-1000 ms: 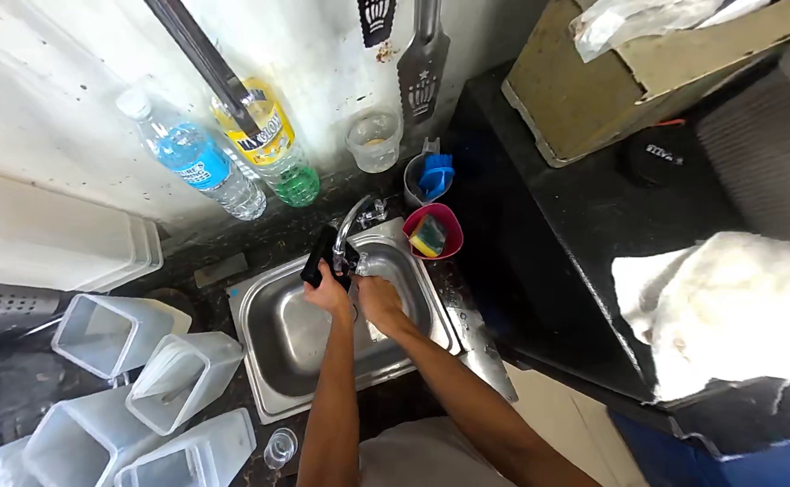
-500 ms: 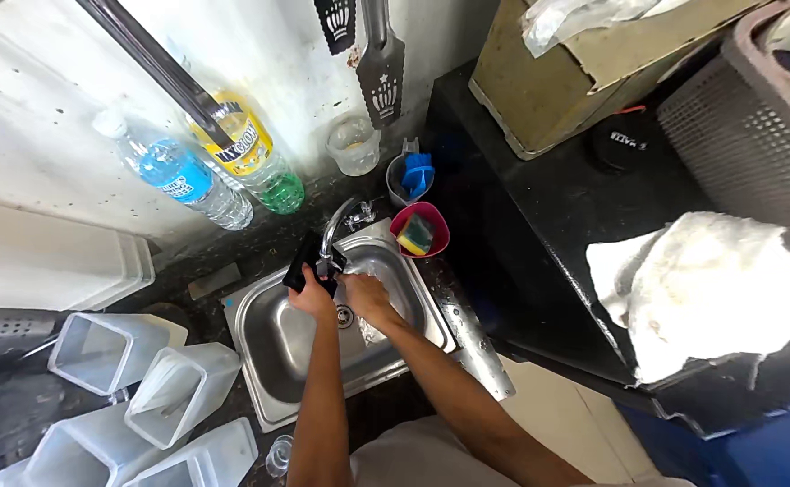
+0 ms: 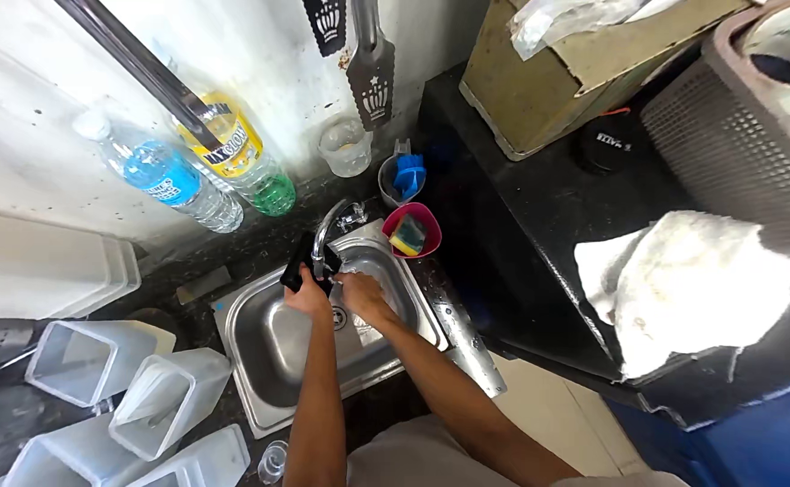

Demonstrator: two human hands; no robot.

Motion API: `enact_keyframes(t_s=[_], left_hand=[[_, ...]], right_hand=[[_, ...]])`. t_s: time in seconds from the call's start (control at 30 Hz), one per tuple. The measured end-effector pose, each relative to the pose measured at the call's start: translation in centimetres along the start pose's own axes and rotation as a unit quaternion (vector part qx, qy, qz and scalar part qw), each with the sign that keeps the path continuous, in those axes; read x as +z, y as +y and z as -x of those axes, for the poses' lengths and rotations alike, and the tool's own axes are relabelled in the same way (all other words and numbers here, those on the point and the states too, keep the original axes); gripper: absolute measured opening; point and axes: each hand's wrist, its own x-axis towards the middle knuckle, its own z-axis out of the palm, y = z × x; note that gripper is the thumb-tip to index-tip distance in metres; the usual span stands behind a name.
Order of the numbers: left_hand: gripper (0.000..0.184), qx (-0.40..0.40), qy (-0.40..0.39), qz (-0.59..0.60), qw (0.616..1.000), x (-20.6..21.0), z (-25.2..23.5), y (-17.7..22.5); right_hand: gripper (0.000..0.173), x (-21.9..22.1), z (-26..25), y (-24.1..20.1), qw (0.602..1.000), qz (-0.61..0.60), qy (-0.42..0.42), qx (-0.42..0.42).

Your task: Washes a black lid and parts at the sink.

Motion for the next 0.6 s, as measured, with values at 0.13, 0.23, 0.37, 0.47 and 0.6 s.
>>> enact_keyframes(t_s=[0.13, 0.23, 0.37, 0.47, 0.6], left_hand=[[0.023, -0.003, 0.026, 0.01, 1.0, -0.5, -1.3, -0.2], [0.023, 0.012, 0.016, 0.031, 0.999, -0.8, -1.8, 0.0], [0.022, 0.03, -0.01, 0.039, 0.999, -0.6, -1.2, 0.8], [0.022, 0.023, -0.011, 0.024, 0.999, -1.2, -1.6, 0.2], [0.024, 0.004, -0.011, 0.03, 0.999, -2.0, -2.0, -0.2]], right_hand=[[0.036, -3.6, 2.2, 0.0, 0.999, 0.053, -0.009, 0.006], [0.036, -3.0, 0.8, 0.7, 0.999, 0.026, 0.024, -0.023], [0.037, -0.2, -1.4, 0.5, 0.999, -0.026, 0.011, -0.046], [0.035, -1.2, 0.2, 0.6, 0.998, 0.015, -0.017, -0.061], [0.033, -2.3, 0.3, 1.0, 0.997, 0.03, 0.026, -0.07]])
